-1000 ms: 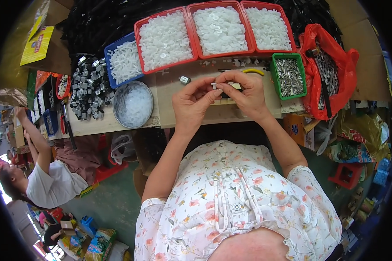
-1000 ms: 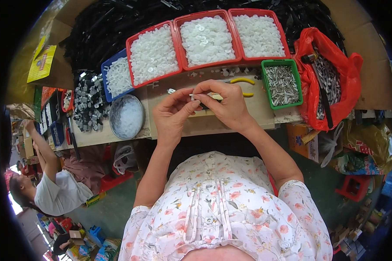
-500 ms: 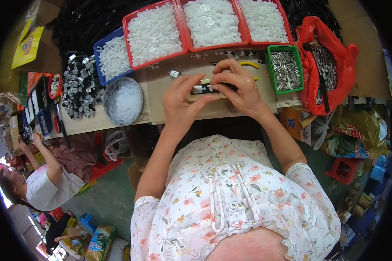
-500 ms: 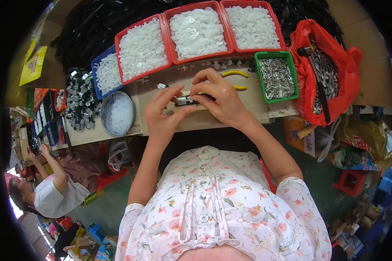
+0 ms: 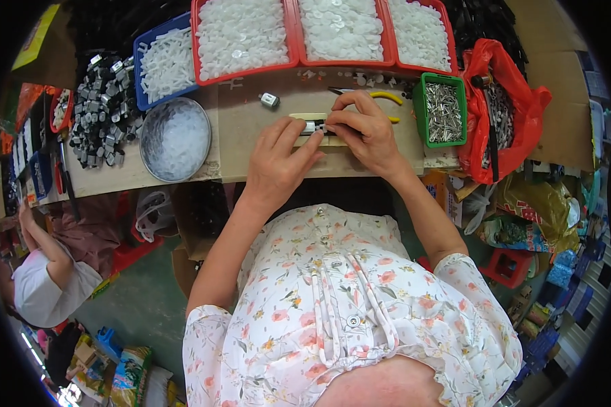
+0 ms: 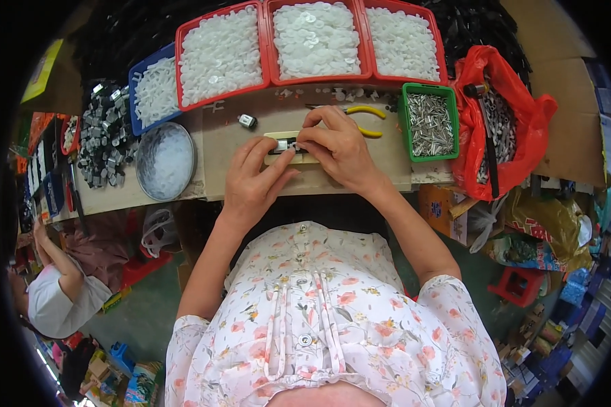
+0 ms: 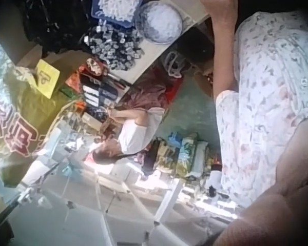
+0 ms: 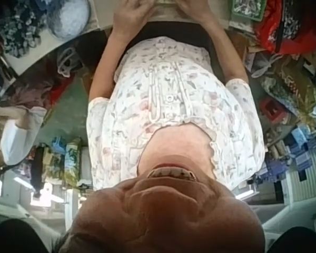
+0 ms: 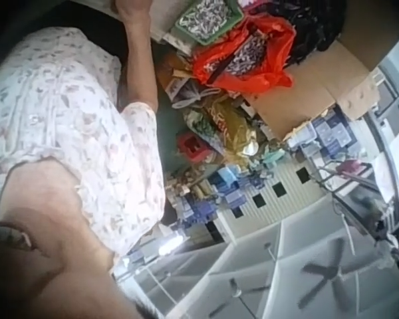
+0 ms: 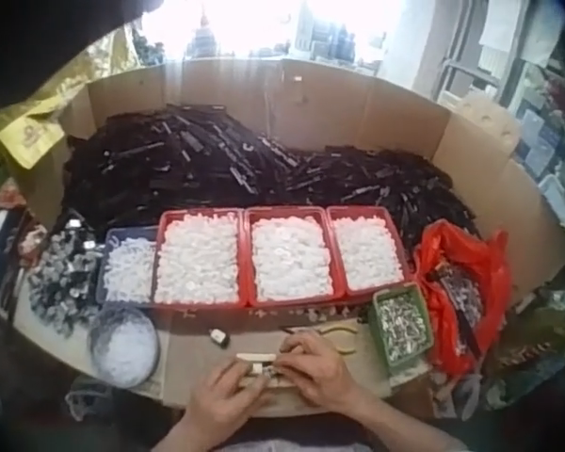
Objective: Assembling small mechanical components by inserting plastic parts and metal springs into a black housing.
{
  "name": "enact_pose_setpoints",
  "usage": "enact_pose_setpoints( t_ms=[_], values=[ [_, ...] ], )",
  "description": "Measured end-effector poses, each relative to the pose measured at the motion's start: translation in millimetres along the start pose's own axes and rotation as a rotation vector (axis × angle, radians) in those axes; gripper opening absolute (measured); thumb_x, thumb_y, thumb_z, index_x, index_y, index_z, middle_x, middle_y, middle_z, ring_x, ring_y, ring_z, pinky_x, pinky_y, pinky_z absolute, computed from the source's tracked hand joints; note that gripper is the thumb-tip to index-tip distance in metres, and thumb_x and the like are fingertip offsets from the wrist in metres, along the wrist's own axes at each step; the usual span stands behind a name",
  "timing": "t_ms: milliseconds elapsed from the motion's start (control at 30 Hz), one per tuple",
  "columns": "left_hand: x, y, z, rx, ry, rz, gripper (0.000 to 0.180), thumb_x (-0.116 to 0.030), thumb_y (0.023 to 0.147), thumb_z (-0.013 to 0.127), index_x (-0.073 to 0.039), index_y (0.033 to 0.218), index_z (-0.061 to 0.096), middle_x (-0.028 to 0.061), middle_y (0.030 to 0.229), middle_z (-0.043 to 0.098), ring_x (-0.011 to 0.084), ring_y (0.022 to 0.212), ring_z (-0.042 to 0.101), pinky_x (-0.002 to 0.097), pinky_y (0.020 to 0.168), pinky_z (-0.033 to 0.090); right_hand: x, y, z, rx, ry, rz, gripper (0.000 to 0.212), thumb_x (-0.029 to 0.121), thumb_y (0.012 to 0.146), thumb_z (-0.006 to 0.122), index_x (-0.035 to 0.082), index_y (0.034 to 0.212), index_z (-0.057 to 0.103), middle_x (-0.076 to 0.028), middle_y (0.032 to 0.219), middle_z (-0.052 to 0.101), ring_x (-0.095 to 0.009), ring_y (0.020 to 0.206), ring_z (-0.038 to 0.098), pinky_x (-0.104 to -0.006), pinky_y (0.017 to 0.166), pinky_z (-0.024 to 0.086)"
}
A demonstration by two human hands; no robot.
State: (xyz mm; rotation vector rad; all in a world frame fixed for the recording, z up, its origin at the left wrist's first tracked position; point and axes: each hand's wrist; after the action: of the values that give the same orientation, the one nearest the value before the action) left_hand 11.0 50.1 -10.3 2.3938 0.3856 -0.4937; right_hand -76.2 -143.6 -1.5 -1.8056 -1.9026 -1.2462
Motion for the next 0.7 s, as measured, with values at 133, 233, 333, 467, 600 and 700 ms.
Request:
enact_pose_setpoints(
  t_ms=[133,233,333,467,600,700],
  values=[
    [1,1,0,0.016,0.02,0.038,0.041,-0.014,0.071,0.08,-0.007,0.11,0.068,0.0133,0.115,0.059,0.0335,0.109,0.057,0.0442,0.088,0.049,0,-1,2,-0.007,-0.021,-0.005,0.017,-0.003,0.075,0.074,0.002,0.091,0.068,-0.01,0.097,0.06,-0.026,0.091,0.059,-0.0356,0.079,0.047],
    [1,1,0,0.037,0.023,0.042,0.043,-0.014,0.072,0.08,-0.008,0.112,0.067,0.0132,0.116,0.058,0.0338,0.11,0.057,0.0443,0.089,0.049,0,1,2,-0.007,-0.034,-0.028,0.017,-0.003,0.076,0.073,0.002,0.091,0.068,-0.01,0.097,0.06,-0.027,0.09,0.059,-0.0359,0.077,0.047],
    [1,0,0,0.058,0.032,0.035,0.044,-0.014,0.072,0.08,-0.008,0.113,0.067,0.0129,0.115,0.058,0.0338,0.11,0.056,0.0444,0.089,0.048,-1,1,2,0.017,-0.025,-0.029,0.017,-0.002,0.077,0.073,0.002,0.092,0.067,-0.01,0.099,0.059,-0.027,0.09,0.058,-0.0363,0.077,0.047],
    [0,4,0,0.066,0.093,0.069,0.042,-0.015,0.074,0.079,-0.008,0.113,0.066,0.0109,0.112,0.058,0.0314,0.107,0.057,0.0426,0.086,0.048,3,4,2,-0.012,-0.011,-0.001,0.012,0.002,0.077,0.071,0.002,0.087,0.064,-0.01,0.095,0.058,-0.028,0.088,0.059,-0.0392,0.074,0.045],
    [1,9,-2,0.099,0.174,0.13,0.039,-0.017,0.075,0.078,-0.008,0.111,0.066,0.0084,0.108,0.058,0.0288,0.104,0.057,0.0401,0.082,0.047,3,2,-3,0.025,0.018,0.029,0.014,0.001,0.079,0.071,0.002,0.091,0.065,-0.01,0.1,0.058,-0.028,0.092,0.059,-0.0378,0.077,0.047],
    [4,14,-2,0.117,0.201,0.194,0.037,-0.018,0.076,0.077,-0.009,0.109,0.065,0.0066,0.102,0.057,0.0267,0.101,0.057,0.0385,0.079,0.047,3,-1,-18,0.032,0.0,0.027,0.017,-0.001,0.08,0.071,0.002,0.095,0.066,-0.011,0.103,0.06,-0.028,0.095,0.061,-0.0361,0.08,0.049]
  ],
)
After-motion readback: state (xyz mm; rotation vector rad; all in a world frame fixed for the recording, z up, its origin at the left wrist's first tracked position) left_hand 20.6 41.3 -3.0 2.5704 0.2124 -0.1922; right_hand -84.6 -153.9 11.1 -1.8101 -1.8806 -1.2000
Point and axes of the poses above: each hand's wrist, its own y-axis towards the middle knuckle, its own z-axis out of the palm, x = y × z
